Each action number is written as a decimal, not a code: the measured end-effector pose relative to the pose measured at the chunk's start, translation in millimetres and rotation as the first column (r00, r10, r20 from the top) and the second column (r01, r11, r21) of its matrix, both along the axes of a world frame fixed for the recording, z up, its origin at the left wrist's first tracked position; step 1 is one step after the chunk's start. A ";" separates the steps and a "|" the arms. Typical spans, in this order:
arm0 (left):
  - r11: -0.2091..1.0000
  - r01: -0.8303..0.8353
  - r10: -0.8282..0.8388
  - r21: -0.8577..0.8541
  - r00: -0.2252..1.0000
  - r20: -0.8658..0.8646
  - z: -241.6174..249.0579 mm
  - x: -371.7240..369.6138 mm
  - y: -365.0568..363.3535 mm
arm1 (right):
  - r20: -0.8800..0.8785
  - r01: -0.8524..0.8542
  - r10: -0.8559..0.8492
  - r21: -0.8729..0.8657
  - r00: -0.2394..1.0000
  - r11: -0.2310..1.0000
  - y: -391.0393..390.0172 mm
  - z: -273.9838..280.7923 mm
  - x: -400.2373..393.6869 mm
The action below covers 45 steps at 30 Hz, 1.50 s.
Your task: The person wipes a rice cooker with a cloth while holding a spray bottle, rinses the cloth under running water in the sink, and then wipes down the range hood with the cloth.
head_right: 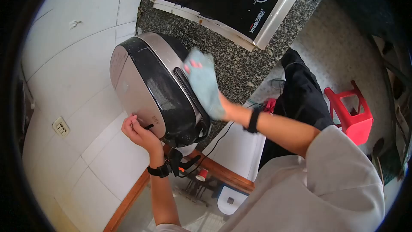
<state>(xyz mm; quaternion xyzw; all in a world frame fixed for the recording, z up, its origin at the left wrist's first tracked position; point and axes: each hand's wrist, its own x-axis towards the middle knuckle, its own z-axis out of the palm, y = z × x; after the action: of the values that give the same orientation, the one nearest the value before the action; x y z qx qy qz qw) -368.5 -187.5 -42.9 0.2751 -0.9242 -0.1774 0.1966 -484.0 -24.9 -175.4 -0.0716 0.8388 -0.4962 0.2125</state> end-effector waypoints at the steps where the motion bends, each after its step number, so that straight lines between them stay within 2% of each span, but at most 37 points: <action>1: 1.000 -0.002 0.002 0.002 1.000 0.001 -0.1 0.5 0.6 | 0.279 0.232 -0.161 -0.243 0.947 0.942 7.4 15.1 23.5; 2: 1.000 -0.005 0.005 0.010 1.000 0.003 -0.4 -0.6 1.1 | 0.560 0.491 -0.221 -0.393 0.798 0.778 12.0 27.0 41.9; 3: 1.000 -0.009 0.009 0.015 1.000 0.008 1.0 -0.1 1.1 | 0.797 0.731 -0.167 -0.419 0.580 0.539 14.6 32.6 52.1; 4: 1.000 -0.017 0.017 0.011 1.000 0.003 1.6 0.3 1.1 | 0.568 0.382 -0.084 -0.428 0.819 0.819 1.8 1.7 62.6; 5: 1.000 -0.012 0.012 0.005 1.000 0.007 1.9 0.6 1.6 | 0.316 -0.018 0.111 -0.283 0.942 0.959 -8.0 -14.9 62.9; 6: 1.000 -0.008 0.008 -0.001 1.000 0.010 1.9 0.2 1.5 | -0.204 0.112 -0.236 -0.482 0.950 0.869 -12.1 -25.9 72.9; 7: 1.000 -0.014 0.014 -0.001 1.000 0.001 0.8 -2.0 0.7 | -0.213 0.102 -0.230 -0.483 0.950 0.870 -15.2 -26.4 63.0; 8: 0.999 0.013 -0.013 -0.034 1.000 0.005 0.1 -2.8 1.0 | 0.107 0.185 -0.155 -0.707 0.982 0.683 -19.8 -29.0 45.8; 9: 0.997 0.033 -0.032 -0.069 0.999 0.017 1.9 -0.2 2.3 | 0.392 0.338 0.027 -0.825 0.920 0.453 -21.6 -28.7 32.4; 11: 0.997 0.032 -0.031 -0.068 0.999 0.020 3.2 -1.4 2.4 | 0.079 0.018 0.169 -0.942 0.982 0.335 -4.1 -8.5 -8.4; 12: 0.995 0.055 -0.054 -0.086 0.998 0.017 2.7 -1.6 1.1 | -0.192 -0.166 0.011 -0.814 0.981 0.557 -12.9 -32.8 -17.0; 13: 0.991 0.082 -0.081 -0.104 0.997 0.015 3.0 -1.6 0.5 | 0.014 -0.056 0.184 -0.930 0.983 0.364 -18.3 -46.2 -15.5; 15: 0.992 0.091 -0.093 -0.090 0.996 -0.018 3.2 -3.8 0.5 | 0.082 0.034 0.084 -0.885 0.993 0.464 -29.1 -63.6 10.7; 16: 0.993 0.087 -0.090 -0.076 0.995 -0.030 -1.3 -1.5 -2.9 | 0.075 0.026 0.087 -0.884 0.993 0.466 -19.3 -53.5 24.1; 17: 0.994 0.084 -0.087 -0.065 0.995 -0.044 -2.4 -0.9 -4.9 | 0.128 0.083 0.047 -0.840 0.991 0.536 -3.0 -38.6 46.9; 18: 0.987 0.097 -0.097 -0.130 0.995 0.001 0.4 -1.0 -4.2 | 0.176 0.139 0.003 -0.789 0.984 0.599 12.5 -26.2 65.1; 19: 0.987 0.096 -0.097 -0.131 0.995 -0.005 1.4 -0.7 -3.5 | 0.170 0.135 0.003 -0.790 0.985 0.599 26.0 -17.9 77.1; 21: 0.996 0.089 -0.089 -0.011 0.994 -0.067 0.8 -3.0 -2.4 | 0.039 -0.002 0.043 -0.716 0.998 0.699 45.9 -5.9 93.2; 22: 0.995 0.098 -0.099 -0.023 0.994 -0.047 3.0 -2.9 -1.9 | 0.386 0.282 0.074 -0.780 0.920 0.558 33.2 -25.5 114.5; 23: 0.994 0.104 -0.106 -0.029 0.993 -0.061 3.8 -4.6 -3.8 | 0.372 0.275 0.070 -0.787 0.926 0.553 34.3 -19.8 119.7; 25: 0.981 0.076 -0.068 -0.181 0.996 0.051 5.4 -4.4 -9.6 | 0.363 0.223 0.069 -0.699 0.929 0.680 40.2 -4.0 139.8; 26: 0.980 0.072 -0.066 -0.184 0.997 0.040 7.1 -8.2 -15.2 | 0.358 0.194 0.068 -0.645 0.931 0.739 44.2 1.3 148.3; 28: 0.974 -0.196 0.221 -0.117 0.936 0.275 12.0 -11.4 -32.2 | 0.362 0.138 0.069 -0.517 0.929 0.845 52.7 6.0 162.4; 29: 0.973 -0.199 0.224 -0.116 0.935 0.275 14.1 -11.7 -39.9 | 0.362 0.136 0.072 -0.516 0.929 0.846 53.9 8.5 160.4; 30: 0.942 -0.290 0.229 0.169 0.924 0.306 16.7 -15.1 -47.6 | 0.361 0.065 0.091 -0.400 0.928 0.914 52.7 10.2 152.0; 31: 0.825 -0.361 0.221 0.435 0.914 0.341 18.9 -16.7 -54.1 | 0.365 -0.003 0.106 -0.274 0.925 0.962 52.5 12.6 144.8; 32: 0.763 -0.473 0.229 0.441 0.835 0.501 22.6 -18.0 -56.6 | 0.285 -0.034 0.113 -0.268 0.952 0.963 56.0 13.6 140.8; 33: 0.768 -0.466 0.219 0.441 0.837 0.502 23.5 -19.3 -56.9 | 0.286 -0.024 0.103 -0.268 0.953 0.963 56.9 15.3 137.2; 35: 0.737 -0.512 0.166 0.441 0.770 0.616 23.3 -18.1 -55.5 | 0.217 -0.049 0.094 -0.203 0.972 0.978 62.8 20.5 128.4; 36: 0.738 -0.510 0.158 0.442 0.767 0.622 29.1 -17.2 -50.6 | 0.174 -0.094 0.134 -0.222 0.976 0.971 69.1 22.0 118.2; 38: 0.723 -0.528 0.007 0.445 0.650 0.760 42.9 -20.3 -46.7 | 0.081 -0.147 0.177 -0.285 0.981 0.947 85.2 32.3 86.5; 39: 0.722 -0.525 0.004 0.451 0.654 0.756 42.1 -18.5 -44.5 | 0.057 -0.197 0.216 -0.241 0.975 0.950 89.0 29.1 71.4; 41: 0.706 -0.533 0.087 0.466 0.718 0.690 35.8 -6.7 -30.4 | -0.054 -0.284 0.282 -0.327 0.958 0.901 98.9 19.4 34.4; 42: 0.712 -0.457 -0.016 0.533 0.749 0.663 45.4 -4.6 -17.8 | -0.150 -0.328 0.293 -0.355 0.944 0.875 103.1 26.8 12.4; 43: 0.708 -0.461 -0.011 0.534 0.750 0.662 57.5 -8.7 -0.4 | -0.248 -0.373 0.296 -0.378 0.922 0.847 105.9 36.1 -14.1; 45: 0.722 -0.458 -0.083 0.519 0.687 0.722 79.7 -17.6 26.4 | -0.290 -0.472 0.383 -0.375 0.877 0.798 100.1 31.5 -70.4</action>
<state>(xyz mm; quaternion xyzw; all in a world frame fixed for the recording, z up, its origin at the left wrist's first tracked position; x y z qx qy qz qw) -386.2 -161.1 36.7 0.4726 -0.7634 -0.3533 -0.2628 -554.4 75.2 -143.9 -0.3546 0.6851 -0.5996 0.2130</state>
